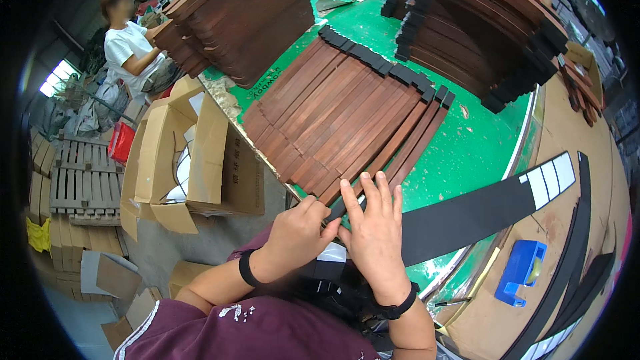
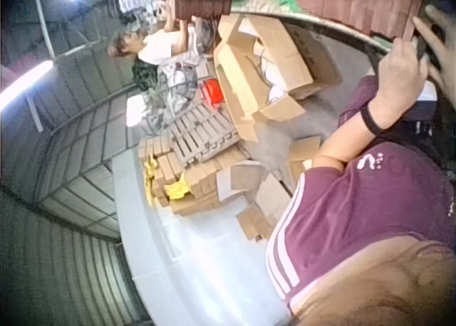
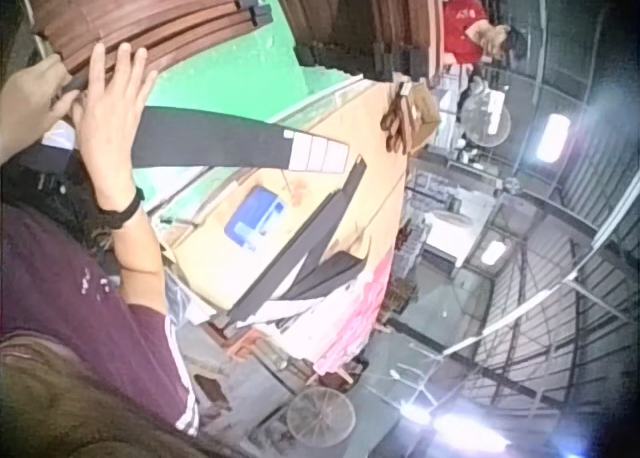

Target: The person assembles wooden slats by attaching black plastic end caps to each piece. They pick up a slat, slide a cap onto one end, then repeat on the other end, stacking the finished pieces on the table. The process is repeated for multiple slats throughout the clip.

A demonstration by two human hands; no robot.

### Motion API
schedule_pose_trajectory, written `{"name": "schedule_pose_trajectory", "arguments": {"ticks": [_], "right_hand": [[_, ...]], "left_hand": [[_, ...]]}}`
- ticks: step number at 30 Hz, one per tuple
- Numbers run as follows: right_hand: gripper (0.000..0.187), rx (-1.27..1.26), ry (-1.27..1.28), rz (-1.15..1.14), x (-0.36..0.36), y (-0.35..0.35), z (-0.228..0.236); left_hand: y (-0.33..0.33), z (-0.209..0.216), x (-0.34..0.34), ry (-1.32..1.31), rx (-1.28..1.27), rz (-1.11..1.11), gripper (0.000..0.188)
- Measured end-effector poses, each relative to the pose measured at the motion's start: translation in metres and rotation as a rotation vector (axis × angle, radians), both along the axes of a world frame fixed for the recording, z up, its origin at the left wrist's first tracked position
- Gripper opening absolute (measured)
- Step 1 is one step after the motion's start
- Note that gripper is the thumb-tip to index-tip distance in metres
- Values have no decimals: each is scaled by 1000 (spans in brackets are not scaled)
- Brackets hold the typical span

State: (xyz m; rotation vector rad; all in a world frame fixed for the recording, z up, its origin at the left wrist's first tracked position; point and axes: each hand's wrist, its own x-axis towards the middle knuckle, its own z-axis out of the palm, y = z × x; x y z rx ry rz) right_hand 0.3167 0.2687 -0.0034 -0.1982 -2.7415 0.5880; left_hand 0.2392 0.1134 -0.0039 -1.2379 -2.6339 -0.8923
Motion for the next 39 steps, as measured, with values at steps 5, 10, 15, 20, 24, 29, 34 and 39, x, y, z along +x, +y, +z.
{"name": "schedule_pose_trajectory", "arguments": {"ticks": [5,10,15,20,24,29,34,39], "right_hand": [[93,22,13,-12,-4,-7,0],[94,63,-51,-14,-2,-10,3],[83,-31,-68,-49,11,-12,22],[48,-197,111,17,31,-37,54],[42,-241,106,91,20,-75,58],[42,-453,75,19,8,-93,35],[31,-644,30,32,0,-101,32],[20,-550,57,43,0,-107,24]], "left_hand": [[-3,-3,-4,-1,45,-26,28],[-14,2,-10,-77,129,-92,41],[-35,13,-31,-292,200,-88,40],[-40,14,-59,-246,372,51,28],[-43,26,-68,-317,475,39,24],[-50,27,-69,-396,575,-28,24],[-56,27,-71,-329,612,-54,21],[-62,24,-74,-357,571,-52,17]]}}
